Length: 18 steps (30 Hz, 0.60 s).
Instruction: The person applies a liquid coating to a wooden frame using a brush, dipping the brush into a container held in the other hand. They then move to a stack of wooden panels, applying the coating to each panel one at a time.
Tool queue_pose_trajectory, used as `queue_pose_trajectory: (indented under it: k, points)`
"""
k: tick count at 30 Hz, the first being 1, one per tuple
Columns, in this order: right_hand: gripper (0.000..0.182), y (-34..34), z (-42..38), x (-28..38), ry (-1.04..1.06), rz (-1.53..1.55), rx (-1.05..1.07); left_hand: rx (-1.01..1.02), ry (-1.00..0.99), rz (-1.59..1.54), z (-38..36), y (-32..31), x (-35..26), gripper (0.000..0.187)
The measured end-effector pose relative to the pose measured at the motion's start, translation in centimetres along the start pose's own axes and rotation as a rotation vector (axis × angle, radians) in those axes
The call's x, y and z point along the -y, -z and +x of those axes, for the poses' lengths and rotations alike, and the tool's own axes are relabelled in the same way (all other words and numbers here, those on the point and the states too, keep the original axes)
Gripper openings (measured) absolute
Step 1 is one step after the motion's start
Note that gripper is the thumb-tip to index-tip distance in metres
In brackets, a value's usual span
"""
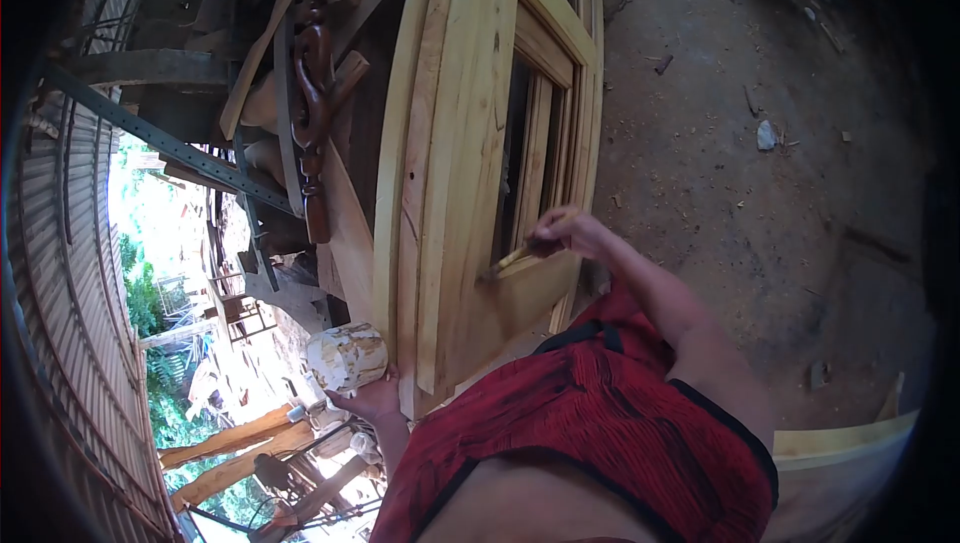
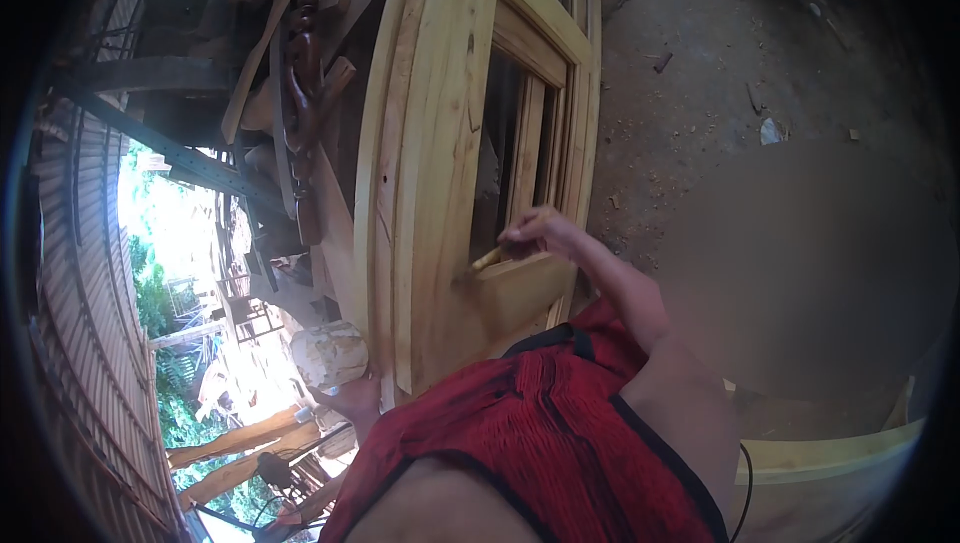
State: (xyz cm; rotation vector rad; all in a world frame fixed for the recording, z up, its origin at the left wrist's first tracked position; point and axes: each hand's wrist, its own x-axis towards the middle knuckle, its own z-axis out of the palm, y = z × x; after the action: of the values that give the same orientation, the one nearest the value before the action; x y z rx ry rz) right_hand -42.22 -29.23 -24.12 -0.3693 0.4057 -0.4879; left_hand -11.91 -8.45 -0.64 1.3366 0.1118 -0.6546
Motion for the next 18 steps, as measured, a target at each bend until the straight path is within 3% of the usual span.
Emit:
queue_pose_trajectory:
  k: [4,5,7,10,14,16,18]
  points:
    - [0.020,-2.9,-0.1,9.8,0.310,-0.238,-0.191,0.068,-0.019,-0.024,-0.2,0.8,-0.3,0.080]
    - [0.023,-3.1,-0.1,12.0,0.488,-0.166,-0.206,0.055,0.001,-0.021,0.7,2.0,-0.1,0.080]
    - [0.029,-1.5,1.1,16.0,0.672,-0.153,-0.180,0.225,0.032,-0.140,3.2,5.4,-0.1,0.089]
    - [0.030,-2.3,3.1,19.5,0.917,-0.103,-0.214,0.217,0.029,-0.165,3.7,6.0,-0.1,0.090]
    - [0.022,-3.2,4.9,17.0,0.903,0.104,-0.228,0.135,0.021,-0.107,3.2,4.9,0.0,0.092]
    - [0.029,-4.4,3.7,14.6,0.947,-0.085,-0.328,0.097,-0.009,0.000,2.8,3.8,0.0,0.093]
    - [0.029,-3.1,1.7,12.8,0.839,-0.105,-0.226,0.089,0.031,-0.109,3.7,4.7,0.0,0.095]
